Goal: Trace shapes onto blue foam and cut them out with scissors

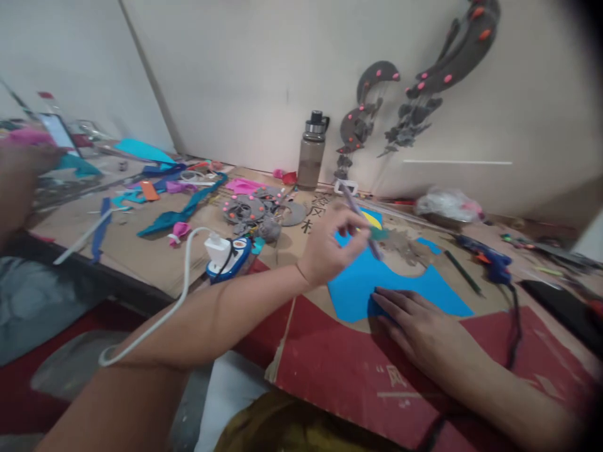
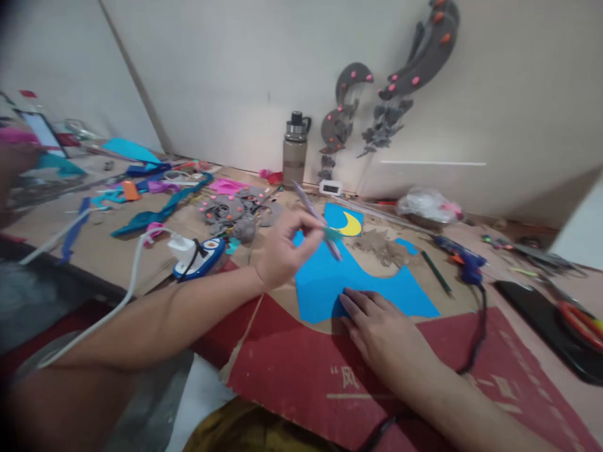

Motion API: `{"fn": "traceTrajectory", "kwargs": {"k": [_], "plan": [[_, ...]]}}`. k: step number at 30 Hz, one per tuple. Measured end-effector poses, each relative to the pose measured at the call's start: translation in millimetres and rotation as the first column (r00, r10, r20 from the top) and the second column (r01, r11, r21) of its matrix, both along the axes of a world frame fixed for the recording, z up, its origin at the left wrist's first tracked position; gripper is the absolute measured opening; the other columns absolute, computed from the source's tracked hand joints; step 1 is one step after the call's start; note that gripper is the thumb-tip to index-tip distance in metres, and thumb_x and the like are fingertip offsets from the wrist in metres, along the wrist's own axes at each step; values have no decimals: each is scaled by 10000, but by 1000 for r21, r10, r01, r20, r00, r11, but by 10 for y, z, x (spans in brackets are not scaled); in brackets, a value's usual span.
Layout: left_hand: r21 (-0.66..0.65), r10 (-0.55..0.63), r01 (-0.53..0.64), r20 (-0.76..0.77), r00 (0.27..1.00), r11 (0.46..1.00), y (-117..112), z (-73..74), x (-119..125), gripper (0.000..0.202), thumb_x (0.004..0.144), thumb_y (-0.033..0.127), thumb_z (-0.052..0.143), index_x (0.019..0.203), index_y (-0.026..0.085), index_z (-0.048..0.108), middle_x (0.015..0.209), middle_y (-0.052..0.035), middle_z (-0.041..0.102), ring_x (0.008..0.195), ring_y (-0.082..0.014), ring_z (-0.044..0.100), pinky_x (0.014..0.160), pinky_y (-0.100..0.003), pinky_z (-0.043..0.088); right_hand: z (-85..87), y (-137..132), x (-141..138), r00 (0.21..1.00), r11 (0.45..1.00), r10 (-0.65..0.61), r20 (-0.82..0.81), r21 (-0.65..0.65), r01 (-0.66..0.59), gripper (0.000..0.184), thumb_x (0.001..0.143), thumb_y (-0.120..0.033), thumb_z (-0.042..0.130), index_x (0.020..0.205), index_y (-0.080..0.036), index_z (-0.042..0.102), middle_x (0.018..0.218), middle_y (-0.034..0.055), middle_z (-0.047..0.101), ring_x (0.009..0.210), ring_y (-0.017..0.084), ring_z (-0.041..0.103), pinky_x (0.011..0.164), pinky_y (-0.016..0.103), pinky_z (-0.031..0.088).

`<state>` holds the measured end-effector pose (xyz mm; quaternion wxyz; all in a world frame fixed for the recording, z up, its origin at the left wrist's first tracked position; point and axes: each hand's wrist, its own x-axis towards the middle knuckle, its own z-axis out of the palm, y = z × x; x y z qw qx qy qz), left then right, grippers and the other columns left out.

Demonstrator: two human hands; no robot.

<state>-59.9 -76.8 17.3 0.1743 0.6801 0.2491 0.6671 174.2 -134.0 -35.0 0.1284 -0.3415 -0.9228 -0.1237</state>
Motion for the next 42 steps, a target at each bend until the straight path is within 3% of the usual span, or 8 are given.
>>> {"fn": "traceTrajectory", "kwargs": {"k": [6, 12, 18, 21, 25, 28, 36, 42], "plan": [[-179, -260, 218, -262, 929, 959, 15, -308, 157, 93, 839, 268, 671, 785, 194, 655, 808, -44, 618, 759, -154, 565, 717, -296, 478, 105, 149, -28, 995, 989, 61, -73, -128, -70, 317, 981, -344, 502, 1169, -264, 744, 1090, 140, 758, 985, 307, 719, 819, 482, 629], [-391, -234, 231, 41, 971, 891, 90, -361, 102, 139, 834, 301, 684, 797, 174, 641, 824, -35, 616, 757, -139, 550, 708, -284, 451, 305, 232, 20, 981, 944, 66, -181, -307, -121, 292, 1002, -392, 514, 960, -271, 776, 981, 77, 785, 936, 261, 745, 796, 400, 621], [-584, -307, 466, 355, 883, 665, 174, -398, 96, 221, 767, 349, 715, 798, 170, 588, 661, 33, 566, 603, -96, 504, 603, -246, 394, 523, 430, 20, 871, 936, -242, -427, -339, 94, 274, 988, -431, 526, 985, -228, 711, 909, 75, 761, 796, 247, 729, 625, 345, 575], [-587, -321, 562, 469, 822, 582, 186, -392, 98, 269, 737, 369, 754, 789, 165, 585, 631, 36, 571, 581, -92, 507, 585, -240, 378, 511, 632, -86, 831, 951, -196, -520, -307, 32, 256, 945, -309, 584, 1178, -232, 654, 1108, 94, 736, 915, 250, 723, 763, 393, 604], [-598, -375, 624, 499, 781, 504, 143, -346, 92, 325, 688, 366, 816, 773, 153, 587, 676, 23, 593, 607, -96, 549, 613, -243, 399, 370, 833, -268, 862, 949, 5, -506, -268, -163, 590, 858, -124, 571, 1427, -268, 505, 1332, 111, 655, 1153, 280, 670, 983, 505, 552], [-617, -408, 621, 469, 783, 483, 119, -331, 85, 343, 671, 373, 834, 764, 145, 596, 696, 15, 599, 611, -99, 559, 628, -252, 418, 264, 868, -356, 857, 934, 67, -512, -269, -234, 680, 805, -68, 563, 1441, -299, 495, 1415, 93, 615, 1310, 299, 586, 1074, 536, 487], [-656, -429, 600, 427, 796, 459, 168, -272, 27, 316, 715, 352, 830, 781, 151, 595, 765, -11, 633, 722, -145, 655, 616, -242, 452, 254, 904, -247, 762, 964, -141, -632, -262, -39, 283, 822, -236, 711, 1094, -212, 638, 1053, 108, 729, 920, 260, 680, 853, 438, 545], [-674, -306, 468, 354, 884, 572, 283, -192, -67, 197, 771, 256, 775, 801, 152, 610, 672, 15, 613, 576, -85, 565, 577, -211, 446, 326, 1027, 25, 377, 869, -368, -850, -459, -187, 340, 964, -558, 525, 1013, -233, 614, 855, 51, 712, 796, 187, 679, 688, 318, 517]]}}
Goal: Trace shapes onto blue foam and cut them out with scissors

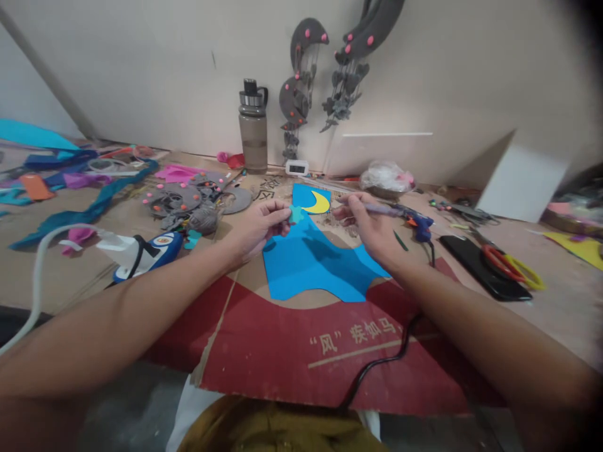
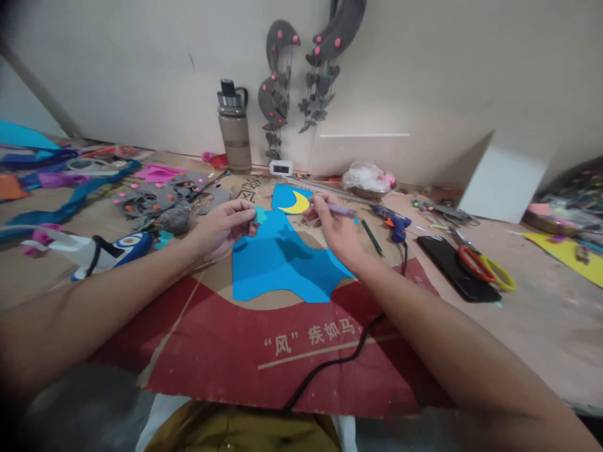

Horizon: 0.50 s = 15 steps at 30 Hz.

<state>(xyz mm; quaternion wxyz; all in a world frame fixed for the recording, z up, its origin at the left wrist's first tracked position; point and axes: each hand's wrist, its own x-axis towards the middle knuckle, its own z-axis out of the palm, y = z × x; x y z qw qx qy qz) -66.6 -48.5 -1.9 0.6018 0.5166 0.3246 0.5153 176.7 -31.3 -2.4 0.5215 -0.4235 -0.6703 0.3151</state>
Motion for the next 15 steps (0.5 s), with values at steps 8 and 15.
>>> {"fn": "traceTrajectory", "kwargs": {"k": [8, 15], "plan": [[52, 3, 17, -374, 927, 999, 10, -74, 4, 164, 774, 223, 763, 872, 157, 650, 682, 14, 623, 544, -84, 554, 527, -220, 442, -42, -89, 135, 941, 978, 28, -336, -184, -94, 483, 898, -698, 549, 885, -226, 649, 646, 13, 665, 580, 152, 613, 549, 284, 469], [164, 19, 89, -565, 825, 982, -15, -152, 13, 218, 762, 293, 764, 915, 160, 684, 827, -35, 695, 708, -131, 630, 643, -259, 511, -174, -195, 236, 955, 994, -6, -297, -110, -28, 323, 932, -564, 561, 908, -246, 617, 650, -15, 631, 588, 141, 593, 552, 268, 454]]}}
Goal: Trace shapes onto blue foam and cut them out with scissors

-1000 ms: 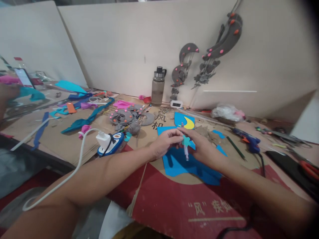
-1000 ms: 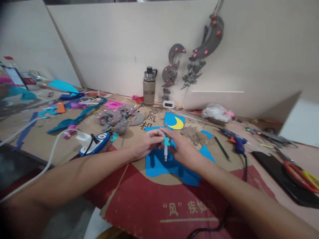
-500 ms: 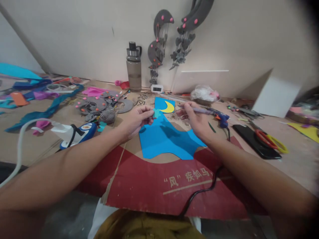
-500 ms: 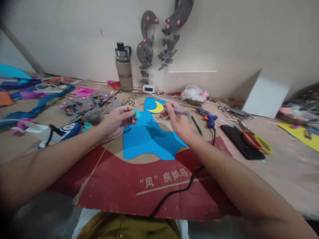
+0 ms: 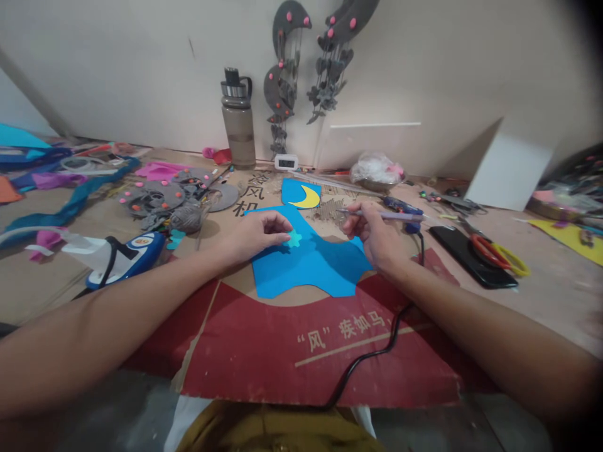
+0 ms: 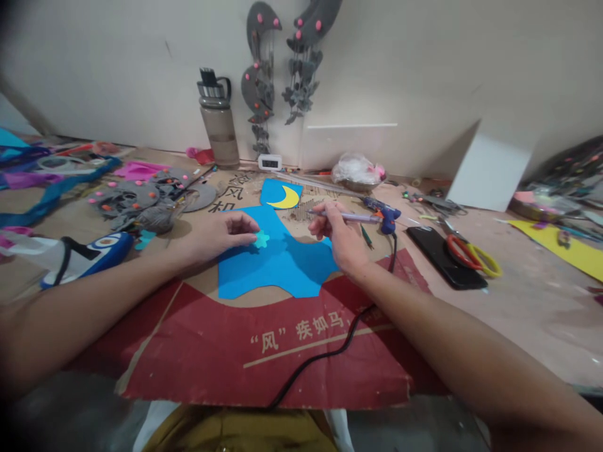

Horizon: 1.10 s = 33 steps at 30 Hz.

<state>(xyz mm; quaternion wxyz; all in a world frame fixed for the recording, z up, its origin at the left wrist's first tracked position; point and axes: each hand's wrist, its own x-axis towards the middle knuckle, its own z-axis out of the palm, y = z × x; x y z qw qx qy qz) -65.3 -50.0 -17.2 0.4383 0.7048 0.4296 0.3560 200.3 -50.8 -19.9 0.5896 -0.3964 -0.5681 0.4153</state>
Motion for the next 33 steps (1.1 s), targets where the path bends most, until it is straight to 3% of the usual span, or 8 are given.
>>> {"fn": "traceTrajectory", "kwargs": {"k": [3, 6, 9, 15, 19, 23, 28, 33], "plan": [[65, 2, -5, 36, 999, 998, 5, -16, -3, 286, 732, 299, 775, 966, 170, 672, 855, -34, 698, 767, -157, 648, 680, -276, 530, -98, 5, -6, 1000, 1000, 2, -18, -25, -2, 323, 927, -564, 562, 904, -245, 610, 632, -27, 602, 570, 134, 572, 540, 263, 442], [229, 50, -44, -19, 999, 972, -25, -1, -4, 172, 753, 279, 747, 878, 182, 681, 845, -38, 707, 779, -168, 645, 715, -293, 528, -139, 1, -28, 1000, 999, 9, -16, -35, -10, 315, 924, -550, 577, 904, -239, 616, 627, -28, 603, 560, 132, 557, 532, 263, 436], [428, 78, -7, -148, 986, 904, -81, 33, 5, 20, 770, 184, 688, 760, 199, 679, 870, -40, 727, 817, -171, 647, 783, -303, 516, -122, -33, -34, 999, 1000, 8, 54, 5, -8, 306, 949, -530, 555, 911, -234, 625, 661, -16, 620, 588, 135, 567, 552, 273, 448], [611, 49, 121, -254, 966, 782, -150, 60, 44, 117, 819, 123, 623, 753, 204, 674, 979, -60, 711, 933, -177, 654, 871, -319, 517, -71, -127, -34, 991, 995, -3, 135, 100, -11, 295, 970, -506, 534, 944, -230, 634, 728, 3, 636, 664, 151, 579, 624, 307, 470], [633, -5, 208, -307, 952, 746, -144, 37, 47, 118, 850, 127, 607, 787, 204, 671, 995, -58, 707, 924, -167, 658, 869, -306, 519, -75, -146, -40, 990, 988, -16, 138, 155, -5, 253, 947, -468, 575, 976, -225, 641, 790, 10, 654, 694, 146, 585, 644, 305, 477], [604, -32, 254, -353, 935, 755, -146, 60, 59, 99, 855, 135, 602, 818, 205, 663, 960, -43, 717, 897, -164, 660, 838, -283, 508, -120, -93, -12, 996, 988, -55, 76, 149, 44, 218, 924, -441, 611, 984, -233, 624, 739, -10, 662, 665, 140, 591, 630, 289, 478], [558, 23, 222, -397, 918, 799, -165, 202, 150, 88, 848, 162, 603, 886, 214, 662, 934, -28, 723, 848, -172, 643, 780, -282, 489, -177, 26, 47, 975, 974, -211, -72, 72, 216, 363, 952, -583, 499, 859, -243, 588, 509, -47, 503, 470, 140, 484, 503, 288, 411], [556, -36, 320, -460, 887, 767, -153, 177, 272, 101, 854, 152, 588, 845, 211, 670, 947, -44, 721, 892, -190, 647, 821, -302, 484, -159, 65, 54, 962, 967, -251, -106, 18, 254, 415, 934, -644, 456, 843, -249, 545, 489, -55, 448, 422, 135, 420, 447, 286, 352]]}}
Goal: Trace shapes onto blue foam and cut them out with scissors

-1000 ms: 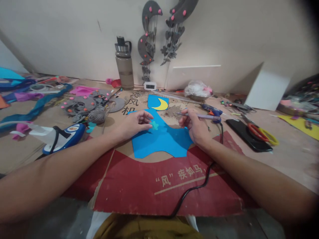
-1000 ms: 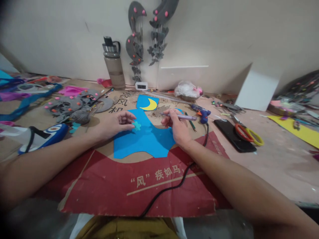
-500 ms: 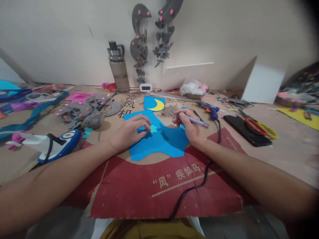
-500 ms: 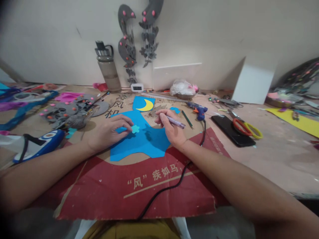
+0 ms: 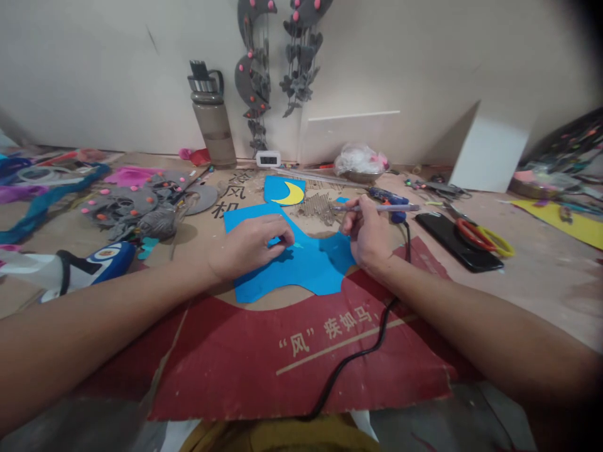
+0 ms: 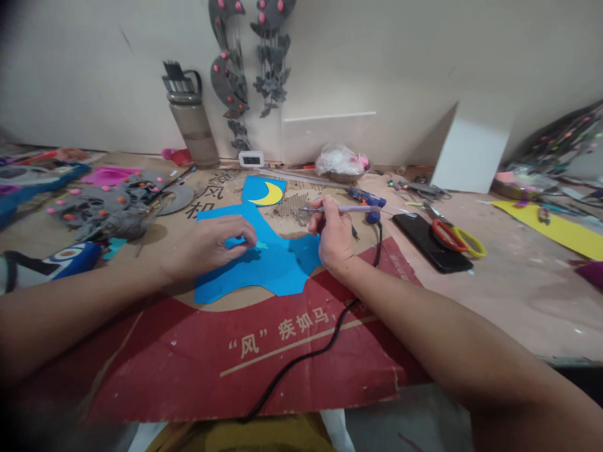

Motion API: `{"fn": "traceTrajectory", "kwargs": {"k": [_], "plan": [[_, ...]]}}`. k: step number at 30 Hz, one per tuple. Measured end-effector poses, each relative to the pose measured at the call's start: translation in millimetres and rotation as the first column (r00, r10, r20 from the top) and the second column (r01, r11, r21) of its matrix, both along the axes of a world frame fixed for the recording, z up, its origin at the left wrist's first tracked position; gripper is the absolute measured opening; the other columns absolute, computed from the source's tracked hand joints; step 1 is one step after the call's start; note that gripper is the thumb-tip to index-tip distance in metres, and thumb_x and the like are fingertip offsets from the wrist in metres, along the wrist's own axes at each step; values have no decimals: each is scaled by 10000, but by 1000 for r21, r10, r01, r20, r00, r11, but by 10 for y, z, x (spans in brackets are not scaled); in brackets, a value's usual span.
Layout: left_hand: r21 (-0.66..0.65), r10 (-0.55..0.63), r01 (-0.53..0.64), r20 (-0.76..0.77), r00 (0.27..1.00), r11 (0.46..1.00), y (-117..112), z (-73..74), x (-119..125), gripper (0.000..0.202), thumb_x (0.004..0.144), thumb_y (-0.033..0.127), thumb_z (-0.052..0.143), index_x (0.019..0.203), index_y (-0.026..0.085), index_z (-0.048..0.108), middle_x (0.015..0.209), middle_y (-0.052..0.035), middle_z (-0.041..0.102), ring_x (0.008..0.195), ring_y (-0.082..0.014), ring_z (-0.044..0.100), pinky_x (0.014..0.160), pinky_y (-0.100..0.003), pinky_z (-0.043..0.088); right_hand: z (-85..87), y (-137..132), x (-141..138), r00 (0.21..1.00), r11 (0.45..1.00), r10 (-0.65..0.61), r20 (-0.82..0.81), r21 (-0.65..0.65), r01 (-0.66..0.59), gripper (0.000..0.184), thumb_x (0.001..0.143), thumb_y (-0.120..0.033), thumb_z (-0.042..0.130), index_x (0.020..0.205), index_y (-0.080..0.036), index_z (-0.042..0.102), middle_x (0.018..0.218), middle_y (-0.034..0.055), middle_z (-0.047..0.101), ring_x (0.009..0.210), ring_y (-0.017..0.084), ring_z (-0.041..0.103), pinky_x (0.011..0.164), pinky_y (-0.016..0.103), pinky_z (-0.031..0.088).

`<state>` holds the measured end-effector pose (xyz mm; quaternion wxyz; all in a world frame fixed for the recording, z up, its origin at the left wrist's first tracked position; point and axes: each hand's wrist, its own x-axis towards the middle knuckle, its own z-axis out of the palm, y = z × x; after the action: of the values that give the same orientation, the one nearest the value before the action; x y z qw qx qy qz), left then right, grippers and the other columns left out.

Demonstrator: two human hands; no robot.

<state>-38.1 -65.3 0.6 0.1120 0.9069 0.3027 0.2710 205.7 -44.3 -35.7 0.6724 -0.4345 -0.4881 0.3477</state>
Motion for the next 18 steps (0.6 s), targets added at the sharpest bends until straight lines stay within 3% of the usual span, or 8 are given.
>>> {"fn": "traceTrajectory", "kwargs": {"k": [7, 13, 18], "plan": [[-26, -59, 59, -16, 998, 998, 28, -190, 26, 136, 894, 161, 565, 840, 202, 683, 954, -57, 732, 916, -186, 662, 824, -291, 496, 47, -40, -27, 993, 993, 78, -84, 93, -70, 225, 891, -462, 599, 898, -263, 496, 597, -59, 541, 494, 120, 475, 451, 257, 352], [-43, -120, 118, -28, 992, 992, 13, -173, 2, 208, 842, 126, 561, 948, 207, 721, 1027, -66, 751, 996, -216, 667, 881, -333, 512, 152, -37, 39, 995, 989, 80, -57, 129, -72, 193, 899, -418, 599, 875, -262, 487, 616, -49, 520, 521, 129, 462, 471, 266, 359], [-88, -12, 22, 113, 993, 996, 17, -98, -45, 239, 802, 101, 541, 898, 214, 728, 1078, -60, 748, 995, -209, 683, 902, -346, 528, 365, -19, 132, 993, 982, 1, -117, 188, 21, 147, 874, -380, 591, 850, -273, 493, 575, -48, 476, 514, 148, 442, 464, 271, 336]]}}
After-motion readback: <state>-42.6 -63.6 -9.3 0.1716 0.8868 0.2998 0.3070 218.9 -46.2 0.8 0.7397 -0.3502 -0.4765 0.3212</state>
